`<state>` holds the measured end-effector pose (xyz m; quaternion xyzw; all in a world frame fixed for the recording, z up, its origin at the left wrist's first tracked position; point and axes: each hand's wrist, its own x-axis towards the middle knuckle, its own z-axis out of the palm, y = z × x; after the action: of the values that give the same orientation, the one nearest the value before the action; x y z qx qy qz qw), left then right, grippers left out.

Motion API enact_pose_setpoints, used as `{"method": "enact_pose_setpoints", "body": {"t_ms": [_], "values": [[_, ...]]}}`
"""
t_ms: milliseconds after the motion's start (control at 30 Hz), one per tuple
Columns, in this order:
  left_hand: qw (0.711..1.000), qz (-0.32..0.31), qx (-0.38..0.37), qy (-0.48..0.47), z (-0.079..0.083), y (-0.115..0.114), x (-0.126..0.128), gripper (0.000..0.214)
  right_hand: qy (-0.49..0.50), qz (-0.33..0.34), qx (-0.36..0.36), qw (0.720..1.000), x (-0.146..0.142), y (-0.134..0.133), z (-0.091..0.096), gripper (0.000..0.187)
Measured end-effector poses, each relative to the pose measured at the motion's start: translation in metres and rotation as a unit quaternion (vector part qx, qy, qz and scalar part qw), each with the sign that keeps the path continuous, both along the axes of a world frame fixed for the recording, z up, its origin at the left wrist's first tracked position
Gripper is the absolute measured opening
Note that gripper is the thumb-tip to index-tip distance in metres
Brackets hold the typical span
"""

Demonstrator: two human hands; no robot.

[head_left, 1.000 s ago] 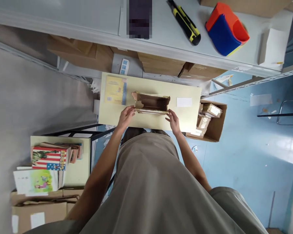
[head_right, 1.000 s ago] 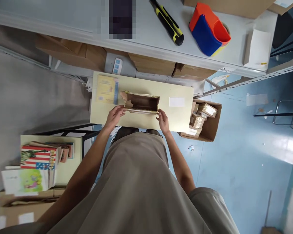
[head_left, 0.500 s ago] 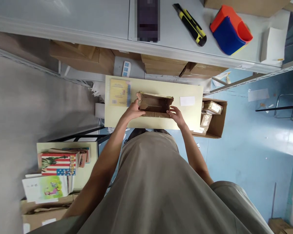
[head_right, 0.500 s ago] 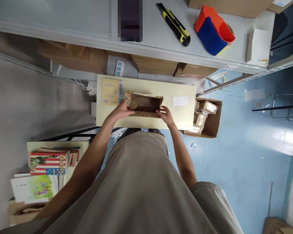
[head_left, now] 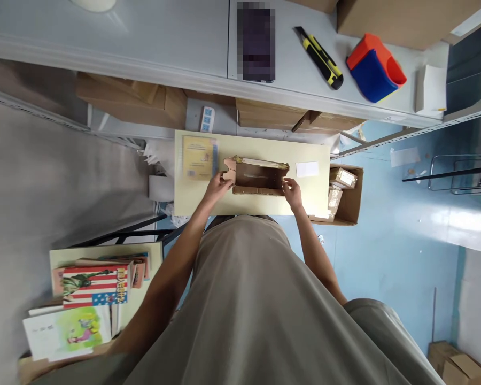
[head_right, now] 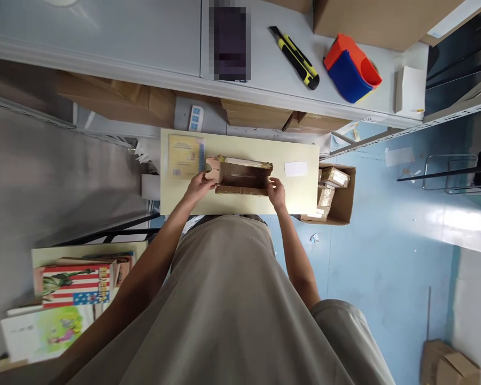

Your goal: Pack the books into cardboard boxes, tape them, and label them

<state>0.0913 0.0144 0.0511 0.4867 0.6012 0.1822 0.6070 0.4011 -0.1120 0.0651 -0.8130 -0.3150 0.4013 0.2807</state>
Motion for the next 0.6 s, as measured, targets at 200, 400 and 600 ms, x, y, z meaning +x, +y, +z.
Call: {"method": "enact_pose_setpoints", "body": {"t_ms": [200,400,600], "values": [[0.993,-0.006,-0.047,-0.106,-0.008,-0.005,-0.027,0.068,-0.197,-0.027,0.082,0.977,-0.018,0.008,0.028,0.047],[0.998,0.059,0.011,-0.003,-0.027,0.030,-0.092,0.063,-0.152,0.001,0.239,0.959,-0.087,0.055,0.078,0.045],[0.993,0.070,0.040,0.087,-0.053,0.082,-0.142,0.047,0.076,0.118,0.153,0.978,-0.214,0.123,0.041,0.045]]}}
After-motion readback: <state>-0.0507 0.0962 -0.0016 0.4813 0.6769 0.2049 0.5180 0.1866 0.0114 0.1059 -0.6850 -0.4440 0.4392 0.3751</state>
